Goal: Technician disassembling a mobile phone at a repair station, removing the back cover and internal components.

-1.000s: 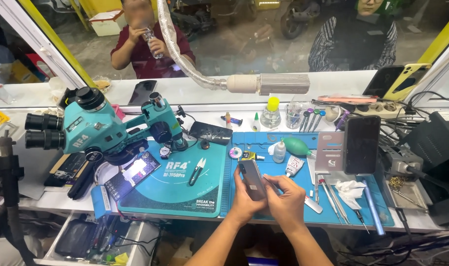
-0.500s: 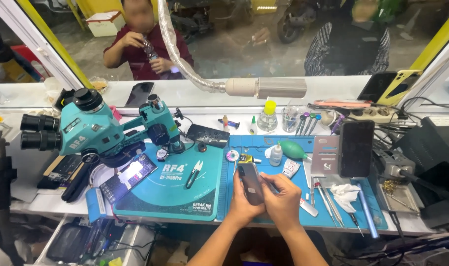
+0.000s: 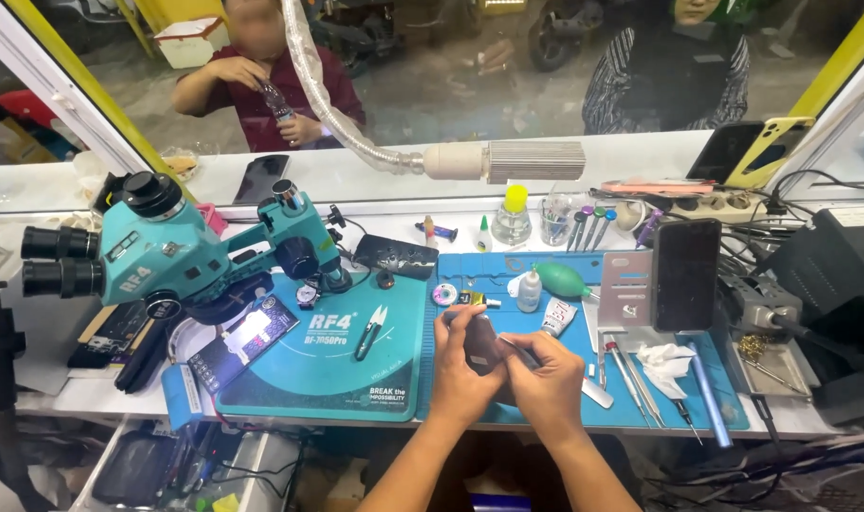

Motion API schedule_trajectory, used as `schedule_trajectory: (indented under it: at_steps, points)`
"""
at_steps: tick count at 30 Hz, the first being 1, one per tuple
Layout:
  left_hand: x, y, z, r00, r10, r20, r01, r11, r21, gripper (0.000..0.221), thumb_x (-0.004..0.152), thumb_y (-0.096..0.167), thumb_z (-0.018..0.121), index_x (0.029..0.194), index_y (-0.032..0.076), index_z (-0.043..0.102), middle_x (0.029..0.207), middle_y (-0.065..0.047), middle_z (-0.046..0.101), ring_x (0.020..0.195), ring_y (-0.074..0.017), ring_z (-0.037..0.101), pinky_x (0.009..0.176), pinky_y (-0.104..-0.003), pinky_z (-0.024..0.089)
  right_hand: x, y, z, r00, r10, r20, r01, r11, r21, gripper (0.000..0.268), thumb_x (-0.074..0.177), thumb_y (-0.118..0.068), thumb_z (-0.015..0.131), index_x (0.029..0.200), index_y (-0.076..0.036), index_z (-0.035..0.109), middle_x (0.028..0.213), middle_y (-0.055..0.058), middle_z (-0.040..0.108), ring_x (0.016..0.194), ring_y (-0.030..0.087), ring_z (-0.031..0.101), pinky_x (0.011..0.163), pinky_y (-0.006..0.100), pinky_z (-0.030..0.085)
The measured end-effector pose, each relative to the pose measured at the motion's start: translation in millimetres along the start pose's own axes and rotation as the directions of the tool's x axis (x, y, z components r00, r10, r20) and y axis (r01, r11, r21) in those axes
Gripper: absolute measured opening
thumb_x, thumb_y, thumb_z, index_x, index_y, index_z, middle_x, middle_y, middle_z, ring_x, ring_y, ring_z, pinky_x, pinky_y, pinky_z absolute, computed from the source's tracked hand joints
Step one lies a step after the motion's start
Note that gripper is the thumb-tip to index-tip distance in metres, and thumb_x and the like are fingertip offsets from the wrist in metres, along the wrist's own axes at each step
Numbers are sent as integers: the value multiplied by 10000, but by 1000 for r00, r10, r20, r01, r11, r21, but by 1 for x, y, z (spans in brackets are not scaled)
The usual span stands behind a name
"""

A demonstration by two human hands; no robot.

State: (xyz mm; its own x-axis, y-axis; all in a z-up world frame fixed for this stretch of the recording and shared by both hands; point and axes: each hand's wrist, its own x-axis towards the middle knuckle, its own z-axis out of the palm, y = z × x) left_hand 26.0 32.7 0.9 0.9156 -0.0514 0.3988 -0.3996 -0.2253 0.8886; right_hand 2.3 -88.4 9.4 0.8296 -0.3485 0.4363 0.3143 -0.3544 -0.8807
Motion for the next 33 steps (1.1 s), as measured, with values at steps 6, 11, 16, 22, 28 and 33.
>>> schedule_trajectory:
  at_steps: [6,11,16,22,28,33]
  points:
    - [-4,2,1,999,39,26,-38,999,-20,599,813,273,744,1372,291,531,1287,-128,441,1129,-266,630,957,-361,554,-10,9,2,990,-102,-93,101,995,-19,47,880,-22,777,899,-58,801,814,28,756,765,109,681,724,242,542]
    - [-5,7,-2,996,66,51,-66,998,-10,601,843,294,728,1390,293,481,1318,-133,508,1200,-271,544,997,-392,538,-13,15,5,981,-152,-118,150,988,-28,69,891,17,774,933,-33,796,815,55,740,768,119,673,734,240,543]
    - [-4,6,-1,997,19,78,-19,1000,6,618,825,287,736,1389,311,487,1266,-136,431,1104,-291,617,918,-398,576,-12,22,5,971,-197,-132,193,980,-46,98,885,50,764,937,-28,793,811,78,733,742,137,671,695,247,538]
    - [-4,6,-5,994,19,105,-26,998,62,686,828,281,723,1448,306,432,1308,-165,402,1116,-344,637,915,-436,579,2,10,-3,964,-263,-27,257,957,-136,94,873,10,759,895,-77,786,724,24,701,642,129,610,603,266,473]
    - [-5,19,-19,965,-208,157,191,974,118,844,725,317,753,1467,320,351,1384,-77,410,1230,-253,580,974,-403,537,11,-1,-9,981,10,196,13,993,-116,64,845,-170,797,849,-113,826,767,-12,802,699,89,704,651,258,537]
    - [0,-5,-24,953,-302,30,297,949,108,998,719,282,855,1536,249,283,1603,-79,363,1466,-273,400,1130,-454,388,-11,-14,-20,968,241,74,-239,970,-38,177,881,-269,765,848,-96,783,837,42,837,829,161,822,793,293,609]
